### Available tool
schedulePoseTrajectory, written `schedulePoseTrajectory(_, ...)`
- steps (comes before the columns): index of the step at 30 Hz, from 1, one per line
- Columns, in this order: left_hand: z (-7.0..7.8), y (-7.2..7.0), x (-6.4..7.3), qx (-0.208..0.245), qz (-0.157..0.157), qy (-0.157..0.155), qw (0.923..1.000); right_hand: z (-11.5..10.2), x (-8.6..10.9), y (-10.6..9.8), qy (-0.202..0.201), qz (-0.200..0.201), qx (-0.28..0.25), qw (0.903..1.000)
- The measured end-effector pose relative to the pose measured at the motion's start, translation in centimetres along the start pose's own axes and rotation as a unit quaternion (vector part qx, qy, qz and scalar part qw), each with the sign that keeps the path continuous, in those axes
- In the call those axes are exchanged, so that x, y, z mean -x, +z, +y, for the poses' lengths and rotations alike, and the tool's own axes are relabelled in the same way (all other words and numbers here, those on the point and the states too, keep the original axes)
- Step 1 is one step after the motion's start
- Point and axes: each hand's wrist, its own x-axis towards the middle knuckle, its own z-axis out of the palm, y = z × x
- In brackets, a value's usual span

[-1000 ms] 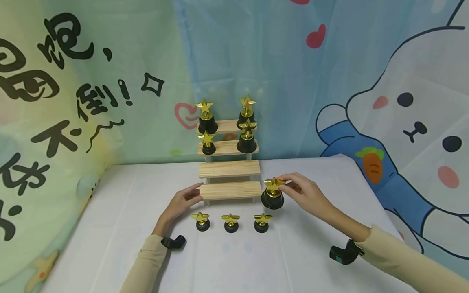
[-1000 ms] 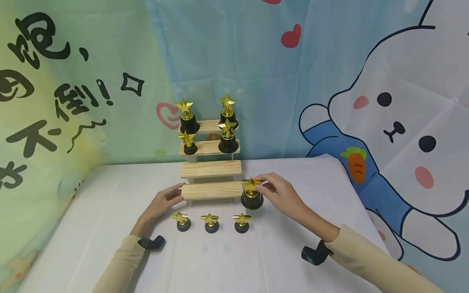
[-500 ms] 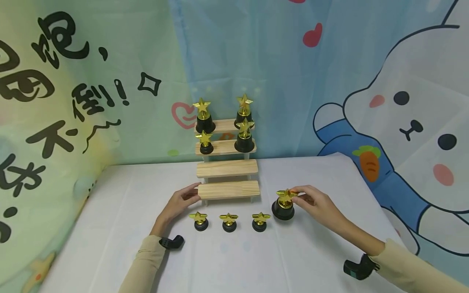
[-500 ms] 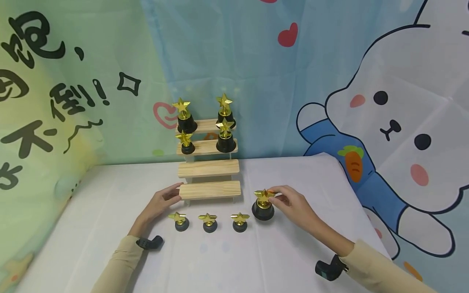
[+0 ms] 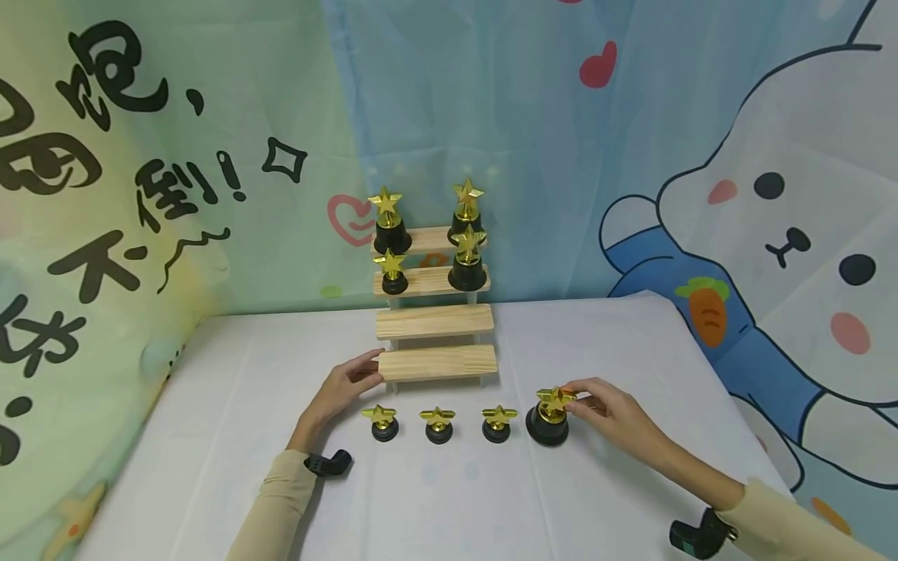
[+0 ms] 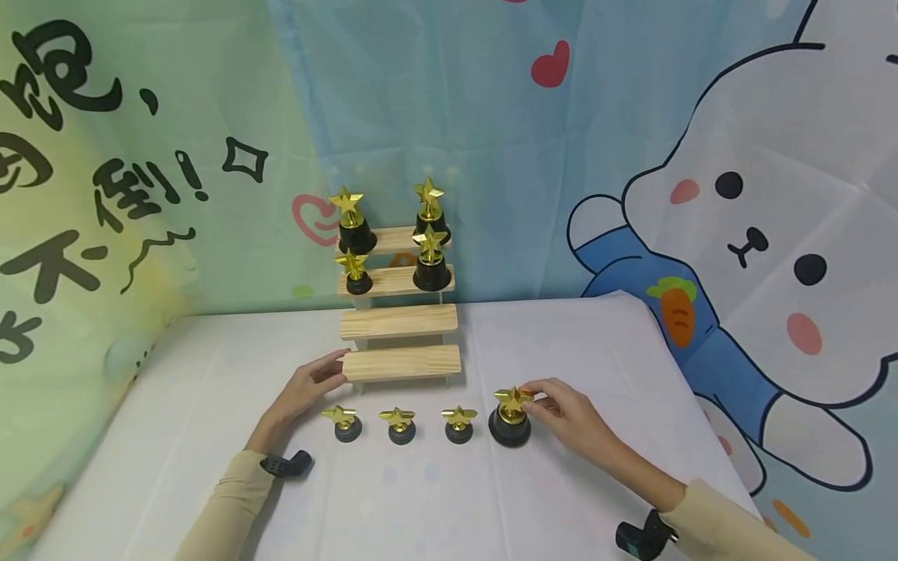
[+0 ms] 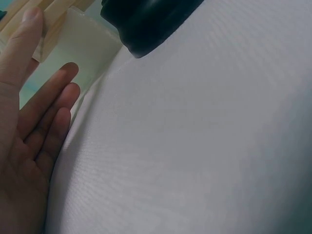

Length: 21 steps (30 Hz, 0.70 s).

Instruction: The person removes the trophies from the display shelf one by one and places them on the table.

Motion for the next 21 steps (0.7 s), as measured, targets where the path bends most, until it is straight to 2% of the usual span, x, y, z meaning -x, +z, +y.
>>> schedulePoseTrajectory(13, -0.08, 0.10, -0.15, -0.003, 0.002, 0.002, 1.0000, 0.48, 0.44, 0.56, -0.030, 0.001, 0.006, 0.9995)
schedulePoseTrajectory(21, 0.67, 0.22, 0.28, 0.002, 0.007, 0.000, 1.0000, 0.36, 0.90, 0.89, -0.030, 0.009, 0.008, 0.9995)
